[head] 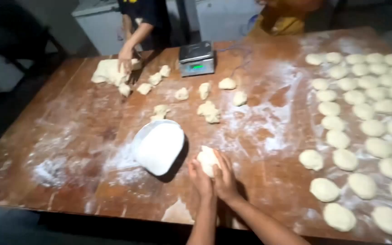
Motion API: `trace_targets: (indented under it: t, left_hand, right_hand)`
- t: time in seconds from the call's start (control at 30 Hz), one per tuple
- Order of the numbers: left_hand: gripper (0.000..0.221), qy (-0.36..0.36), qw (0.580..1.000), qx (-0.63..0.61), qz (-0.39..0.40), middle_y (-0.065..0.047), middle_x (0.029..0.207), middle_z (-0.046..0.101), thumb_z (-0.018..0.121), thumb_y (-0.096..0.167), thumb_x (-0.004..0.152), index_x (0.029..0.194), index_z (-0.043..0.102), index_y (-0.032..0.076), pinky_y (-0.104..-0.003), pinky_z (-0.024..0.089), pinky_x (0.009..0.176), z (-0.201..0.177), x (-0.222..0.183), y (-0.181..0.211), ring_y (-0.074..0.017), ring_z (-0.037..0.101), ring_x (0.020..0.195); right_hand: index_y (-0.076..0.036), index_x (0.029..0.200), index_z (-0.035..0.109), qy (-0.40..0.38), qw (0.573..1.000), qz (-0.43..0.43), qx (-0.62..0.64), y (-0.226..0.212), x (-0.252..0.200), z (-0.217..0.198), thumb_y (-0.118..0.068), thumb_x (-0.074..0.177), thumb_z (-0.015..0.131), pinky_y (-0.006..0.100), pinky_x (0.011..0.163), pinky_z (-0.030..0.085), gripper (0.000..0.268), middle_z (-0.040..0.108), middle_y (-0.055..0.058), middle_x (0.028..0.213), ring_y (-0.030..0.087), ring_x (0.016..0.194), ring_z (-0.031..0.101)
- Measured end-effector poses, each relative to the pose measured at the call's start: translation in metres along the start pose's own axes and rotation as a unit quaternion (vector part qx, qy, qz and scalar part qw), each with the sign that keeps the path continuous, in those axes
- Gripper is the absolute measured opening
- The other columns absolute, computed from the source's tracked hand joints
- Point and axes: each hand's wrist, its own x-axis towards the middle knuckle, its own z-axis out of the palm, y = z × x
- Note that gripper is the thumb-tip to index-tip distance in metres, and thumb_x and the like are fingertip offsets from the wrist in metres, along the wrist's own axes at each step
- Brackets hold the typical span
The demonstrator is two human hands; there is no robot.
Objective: The recorder rolls dough into uniform spheres and places them in rows on a floured surface while other workers weigh and cut dough nearby.
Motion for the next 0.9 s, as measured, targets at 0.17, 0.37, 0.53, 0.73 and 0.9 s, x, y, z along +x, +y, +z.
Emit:
trace_targets:
  t: [0.17, 0.37, 0.53, 0.73, 0.9]
  left_hand:
    - [0.051, -0.033, 0.998, -0.029, 0.051, -0.015, 0.117, 0.067, 0.048, 0.043, 0.104, 0.128, 0.057, 0.0, -0.036, 0.055, 0.089, -0.025, -0.01, 0.001, -0.0232, 0.065, 0.103]
    - [0.054, -0.111, 0.981, 0.029, 0.159, -0.012, 0.131, 0.058, 0.051, 0.041, 0.104, 0.136, 0.051, -0.001, -0.034, 0.045, 0.102, -0.045, -0.006, 0.033, -0.0213, 0.056, 0.119]
    - [0.05, -0.117, 0.992, -0.047, 0.012, -0.011, 0.097, 0.07, 0.05, 0.04, 0.104, 0.11, 0.07, -0.005, -0.033, 0.053, 0.078, -0.063, 0.013, -0.011, -0.0196, 0.065, 0.087]
    - [0.043, 0.033, 0.998, -0.029, 0.041, -0.008, 0.079, 0.065, 0.048, 0.035, 0.106, 0.091, 0.065, -0.001, -0.036, 0.051, 0.063, -0.042, 0.034, 0.005, -0.018, 0.06, 0.07]
    - [0.034, 0.013, 0.97, 0.075, 0.231, -0.009, 0.083, 0.068, 0.056, 0.035, 0.102, 0.098, 0.063, 0.002, -0.034, 0.056, 0.071, -0.03, 0.013, -0.012, -0.0219, 0.065, 0.077]
  right_hand:
    - [0.002, 0.123, 0.065, 0.019, 0.997, 0.079, -0.015, 0.009, 0.018, 0.025, -0.045, 0.096, 0.057, 0.041, 0.095, 0.051, 0.055, 0.07, 0.021, 0.116, 0.032, 0.109, 0.068]
    - [0.0, 0.098, 0.073, 0.063, 0.989, 0.133, -0.025, -0.013, -0.01, 0.036, -0.044, 0.084, 0.073, 0.035, 0.065, 0.057, 0.046, 0.074, 0.011, 0.079, 0.018, 0.072, 0.071]
    - [-0.001, 0.092, 0.074, -0.015, 0.993, 0.119, 0.0, -0.011, 0.002, 0.036, -0.037, 0.081, 0.078, 0.033, 0.06, 0.054, 0.038, 0.071, 0.008, 0.072, 0.013, 0.066, 0.063]
    - [-0.016, 0.128, 0.057, -0.038, 0.973, 0.222, 0.054, -0.038, 0.027, 0.024, -0.035, 0.084, 0.073, 0.03, 0.077, 0.056, 0.05, 0.068, 0.003, 0.105, 0.012, 0.09, 0.066]
    - [-0.01, 0.132, 0.057, 0.06, 0.711, 0.502, 0.488, -0.043, 0.025, 0.02, -0.038, 0.097, 0.053, 0.042, 0.085, 0.058, 0.046, 0.066, 0.012, 0.122, 0.026, 0.105, 0.066]
